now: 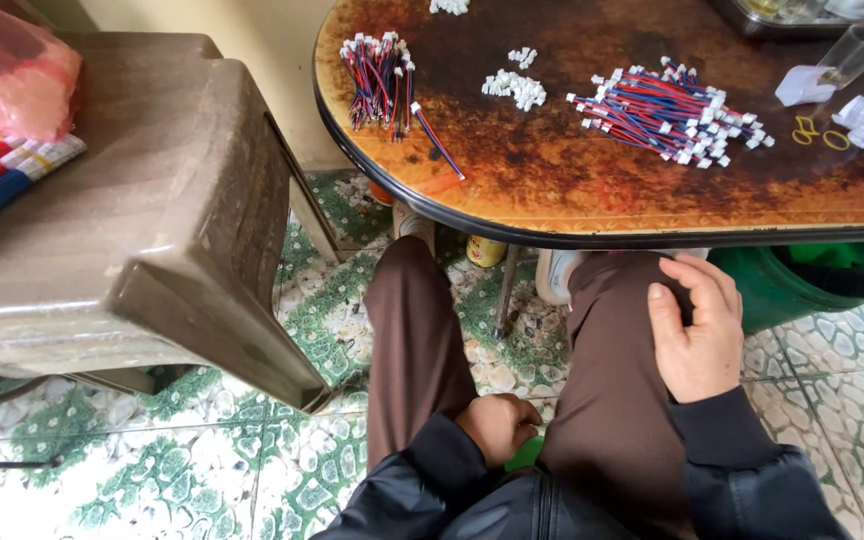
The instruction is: Attaching small plastic connectors to the ends of electrical wires
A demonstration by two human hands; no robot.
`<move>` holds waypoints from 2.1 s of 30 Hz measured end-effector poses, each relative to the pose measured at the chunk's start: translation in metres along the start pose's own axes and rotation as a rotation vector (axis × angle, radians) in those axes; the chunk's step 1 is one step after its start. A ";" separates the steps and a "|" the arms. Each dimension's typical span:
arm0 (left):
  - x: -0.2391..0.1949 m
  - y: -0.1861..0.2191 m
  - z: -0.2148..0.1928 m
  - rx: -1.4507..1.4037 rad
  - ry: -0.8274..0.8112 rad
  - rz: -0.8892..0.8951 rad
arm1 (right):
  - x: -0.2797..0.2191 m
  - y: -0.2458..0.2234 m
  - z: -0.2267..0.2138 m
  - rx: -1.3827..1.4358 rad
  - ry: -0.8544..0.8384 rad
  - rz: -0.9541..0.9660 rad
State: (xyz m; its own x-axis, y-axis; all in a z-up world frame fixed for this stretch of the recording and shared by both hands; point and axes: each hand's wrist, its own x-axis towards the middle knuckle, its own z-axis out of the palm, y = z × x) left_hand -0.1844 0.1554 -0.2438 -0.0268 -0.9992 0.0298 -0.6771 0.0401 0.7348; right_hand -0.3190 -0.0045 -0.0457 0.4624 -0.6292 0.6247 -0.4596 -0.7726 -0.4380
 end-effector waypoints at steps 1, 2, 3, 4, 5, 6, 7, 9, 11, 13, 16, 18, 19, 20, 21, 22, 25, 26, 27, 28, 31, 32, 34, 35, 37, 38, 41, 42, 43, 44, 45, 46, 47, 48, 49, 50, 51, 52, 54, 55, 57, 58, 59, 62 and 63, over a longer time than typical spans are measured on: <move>0.001 0.001 0.004 0.001 0.008 0.004 | 0.000 0.000 -0.004 -0.001 0.003 -0.008; 0.003 0.003 0.008 -0.081 0.026 0.010 | 0.001 0.001 -0.008 0.032 -0.003 -0.005; 0.005 0.004 0.011 -0.161 0.042 0.017 | 0.002 0.002 -0.012 0.066 -0.007 -0.002; 0.006 0.006 0.007 -0.158 0.049 0.022 | 0.005 -0.002 -0.017 0.065 -0.003 -0.009; 0.004 0.009 0.004 -0.168 0.116 0.060 | 0.005 -0.007 -0.022 0.100 -0.042 0.047; 0.002 0.012 0.002 -0.177 0.184 0.098 | 0.005 -0.011 -0.028 0.136 -0.081 0.103; -0.001 0.013 0.002 -0.173 0.181 0.099 | 0.005 -0.013 -0.030 0.138 -0.077 0.104; -0.007 0.015 0.002 -0.347 0.363 0.081 | 0.004 -0.017 -0.034 0.175 -0.107 0.112; -0.010 0.018 0.000 -0.338 0.355 0.087 | 0.004 -0.017 -0.027 0.176 -0.087 0.072; -0.014 0.018 0.001 -0.330 0.349 0.093 | 0.000 -0.019 -0.017 0.177 -0.069 0.029; -0.017 0.016 -0.006 -0.270 0.347 0.151 | -0.003 -0.024 0.004 0.214 -0.063 -0.083; -0.023 0.024 -0.015 -0.285 0.356 0.099 | -0.010 -0.028 0.015 0.160 -0.172 0.016; -0.025 0.026 -0.019 -0.281 0.355 0.097 | -0.013 -0.029 0.019 0.165 -0.170 0.016; -0.027 0.027 -0.022 -0.298 0.368 0.090 | -0.016 -0.029 0.022 0.142 -0.206 0.041; -0.029 0.029 -0.024 -0.317 0.377 0.082 | -0.021 -0.029 0.025 0.118 -0.244 0.071; -0.030 0.030 -0.026 -0.314 0.373 0.079 | -0.023 -0.028 0.028 0.122 -0.244 0.075; -0.031 0.032 -0.025 -0.312 0.403 0.094 | -0.033 -0.020 0.031 0.046 -0.255 0.066; -0.031 0.031 -0.022 -0.293 0.406 0.106 | -0.037 -0.018 0.031 0.011 -0.221 0.021; -0.029 0.030 -0.022 -0.271 0.413 0.120 | -0.038 -0.016 0.032 -0.023 -0.184 -0.029; -0.030 0.038 -0.024 -0.269 0.409 0.124 | -0.043 -0.013 0.032 -0.023 -0.178 -0.025; -0.032 0.060 -0.034 -0.279 0.441 0.171 | -0.054 -0.008 0.034 -0.097 -0.261 0.008; -0.033 0.068 -0.036 -0.320 0.402 0.170 | -0.056 -0.009 0.034 -0.109 -0.272 0.032; -0.033 0.078 -0.039 -0.357 0.362 0.167 | -0.056 -0.009 0.036 -0.115 -0.282 0.055; -0.034 0.081 -0.036 -0.337 0.361 0.178 | -0.059 -0.008 0.036 -0.129 -0.247 0.006; -0.037 0.082 -0.033 -0.319 0.355 0.190 | -0.061 -0.009 0.037 -0.145 -0.212 -0.037; -0.038 0.079 -0.032 -0.304 0.370 0.205 | -0.061 -0.011 0.037 -0.147 -0.209 -0.040; -0.046 0.064 -0.037 -0.250 0.407 0.157 | -0.060 -0.019 0.040 -0.163 -0.189 -0.090; -0.048 0.057 -0.041 -0.207 0.431 0.097 | -0.060 -0.022 0.041 -0.174 -0.169 -0.139; -0.048 0.059 -0.046 -0.207 0.430 0.109 | -0.060 -0.020 0.044 -0.183 -0.160 -0.139; -0.049 0.061 -0.051 -0.277 0.417 0.066 | -0.060 -0.018 0.047 -0.184 -0.183 -0.119; -0.055 0.065 -0.051 -0.356 0.399 0.008 | -0.067 -0.017 0.049 -0.183 -0.223 -0.094; -0.053 0.065 -0.048 -0.366 0.395 0.005 | -0.068 -0.014 0.050 -0.189 -0.231 -0.089; -0.051 0.064 -0.047 -0.341 0.389 0.042 | -0.067 -0.012 0.054 -0.201 -0.282 -0.063; -0.050 0.063 -0.046 -0.316 0.384 0.079 | -0.067 -0.011 0.058 -0.213 -0.333 -0.037; -0.050 0.063 -0.046 -0.318 0.382 0.074 | -0.069 -0.013 0.061 -0.212 -0.338 -0.035; -0.051 0.064 -0.047 -0.329 0.380 0.081 | -0.071 -0.015 0.063 -0.249 -0.332 -0.046; -0.047 0.065 -0.049 -0.338 0.382 0.095 | -0.069 -0.016 0.065 -0.290 -0.320 -0.060; -0.048 0.067 -0.049 -0.339 0.384 0.098 | -0.070 -0.019 0.063 -0.294 -0.318 -0.062; -0.049 0.070 -0.051 -0.360 0.351 0.087 | -0.070 -0.025 0.061 -0.348 -0.260 -0.086; -0.049 0.069 -0.050 -0.363 0.349 0.088 | -0.071 -0.024 0.061 -0.351 -0.261 -0.084; -0.049 0.069 -0.048 -0.370 0.357 0.096 | -0.073 -0.022 0.060 -0.271 -0.317 -0.066; -0.048 0.068 -0.047 -0.372 0.357 0.098 | -0.074 -0.021 0.061 -0.274 -0.317 -0.067; -0.048 0.066 -0.046 -0.359 0.369 0.111 | -0.074 -0.021 0.063 -0.306 -0.305 -0.087; -0.048 0.061 -0.045 -0.341 0.392 0.150 | -0.068 -0.031 0.059 -0.387 -0.224 -0.117; -0.050 0.061 -0.040 -0.352 0.391 0.163 | -0.070 -0.036 0.055 -0.441 -0.175 -0.115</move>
State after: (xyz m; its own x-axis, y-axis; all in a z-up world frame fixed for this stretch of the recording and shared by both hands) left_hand -0.1948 0.2082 -0.1733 0.2098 -0.9081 0.3625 -0.3988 0.2591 0.8797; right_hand -0.2930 0.0626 -0.1094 0.6319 -0.5760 0.5186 -0.6583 -0.7520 -0.0332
